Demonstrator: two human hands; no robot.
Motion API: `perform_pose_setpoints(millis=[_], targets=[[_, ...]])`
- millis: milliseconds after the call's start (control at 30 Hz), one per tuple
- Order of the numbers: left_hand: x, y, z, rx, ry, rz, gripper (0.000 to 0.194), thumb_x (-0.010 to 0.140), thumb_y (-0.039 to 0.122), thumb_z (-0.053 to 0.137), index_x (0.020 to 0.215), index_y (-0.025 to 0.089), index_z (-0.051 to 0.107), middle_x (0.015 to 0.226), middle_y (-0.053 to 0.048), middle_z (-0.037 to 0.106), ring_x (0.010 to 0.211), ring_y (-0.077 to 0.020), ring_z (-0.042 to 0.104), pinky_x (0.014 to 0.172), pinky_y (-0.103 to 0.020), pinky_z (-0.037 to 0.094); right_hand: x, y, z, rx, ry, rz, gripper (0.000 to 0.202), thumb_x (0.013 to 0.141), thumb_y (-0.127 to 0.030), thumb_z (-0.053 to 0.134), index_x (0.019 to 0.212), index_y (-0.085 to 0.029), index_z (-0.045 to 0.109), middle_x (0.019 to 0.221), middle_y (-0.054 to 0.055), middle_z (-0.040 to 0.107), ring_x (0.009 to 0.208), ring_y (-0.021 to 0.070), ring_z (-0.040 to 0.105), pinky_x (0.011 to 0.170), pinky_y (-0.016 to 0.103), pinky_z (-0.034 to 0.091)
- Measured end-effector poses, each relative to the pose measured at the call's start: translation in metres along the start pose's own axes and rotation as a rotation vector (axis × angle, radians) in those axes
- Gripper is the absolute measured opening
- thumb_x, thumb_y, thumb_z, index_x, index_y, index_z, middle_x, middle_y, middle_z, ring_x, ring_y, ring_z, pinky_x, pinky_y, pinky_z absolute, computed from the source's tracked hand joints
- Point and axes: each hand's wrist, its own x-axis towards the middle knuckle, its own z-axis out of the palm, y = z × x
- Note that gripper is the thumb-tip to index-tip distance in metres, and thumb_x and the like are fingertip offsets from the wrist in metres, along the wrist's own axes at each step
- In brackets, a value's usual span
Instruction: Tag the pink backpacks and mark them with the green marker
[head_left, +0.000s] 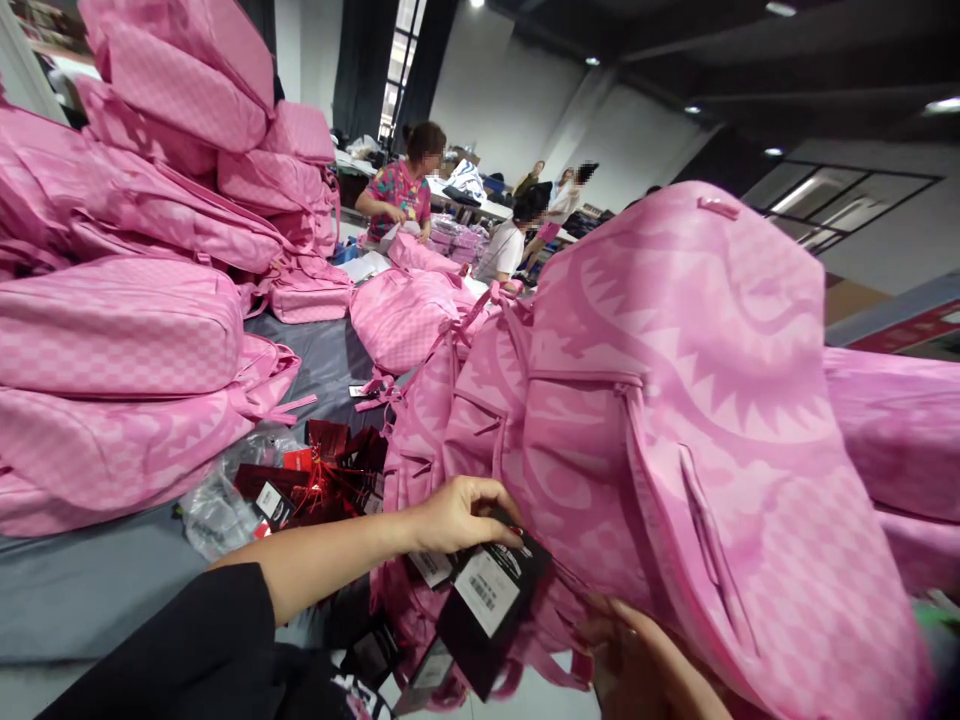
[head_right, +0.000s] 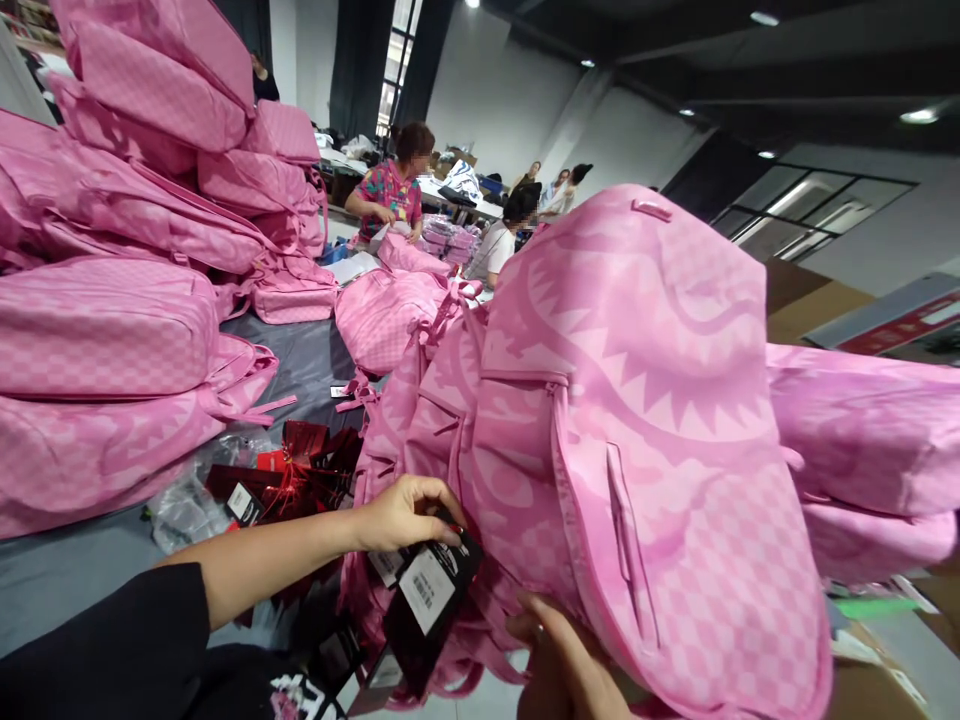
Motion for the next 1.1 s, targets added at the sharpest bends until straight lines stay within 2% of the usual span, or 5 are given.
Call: perform_pose_setpoints(millis=[133,333,633,867,1100], targets=[[-0.004,0.004,0.003,0.318,0.020,0.288,0.017,0.079,0.031,0.075,0.081,0.014,0.073,0.082,-0.006,0.070,0.077,-0.0143,0.064,0.076,-0.027,0.050,0.005,0.002,-0.003,0.058,-0.152,-0.019,0.016,0.087,-0.022,0.065,0.099,-0.024,0.075,0.081,0.004,0.073,0.067,0.0192,0.068,0.061,0.031,0.057],[-0.015,0.030,0.006,0.947,0.001,0.667,0.018,0.091,0.028,0.059,0.098,0.026,0.075,0.112,-0.008,0.071,0.107,-0.0223,0.058,0.098,-0.043,0.041,0.023,-0.017,-0.008,0.251,-0.340,0.397,0.019,0.089,-0.034,0.063,0.095,-0.019,0.074,0.073,0.004,0.070,0.052,0.0137,0.060,0.045,0.023,0.050],[-0.001,0.019,0.027,0.211,-0.172,0.051,0.035,0.076,0.046,0.075,0.082,0.012,0.074,0.068,-0.006,0.071,0.059,-0.0131,0.063,0.057,-0.021,0.048,0.037,-0.029,-0.016,0.148,-0.439,0.399,0.022,0.088,-0.035,0.061,0.090,-0.017,0.074,0.067,0.003,0.070,0.058,0.0153,0.064,0.052,0.022,0.053],[-0.005,0.021,0.012,0.699,-0.271,0.462,0.027,0.093,0.034,0.057,0.083,0.016,0.074,0.070,-0.005,0.068,0.064,-0.0107,0.060,0.062,-0.019,0.044,0.033,-0.032,-0.015,-0.139,-0.537,-0.031,0.018,0.094,-0.017,0.052,0.093,-0.020,0.070,0.080,0.003,0.073,0.066,0.0117,0.066,0.060,0.020,0.050],[-0.007,0.025,0.011,0.972,-0.315,0.505,0.028,0.097,0.026,0.046,0.088,0.018,0.072,0.075,-0.004,0.068,0.071,-0.0125,0.062,0.064,-0.021,0.043,0.032,-0.033,-0.014,-0.330,-0.523,-0.230,0.023,0.097,-0.015,0.046,0.091,-0.018,0.068,0.081,0.004,0.072,0.063,0.0105,0.064,0.057,0.020,0.047]])
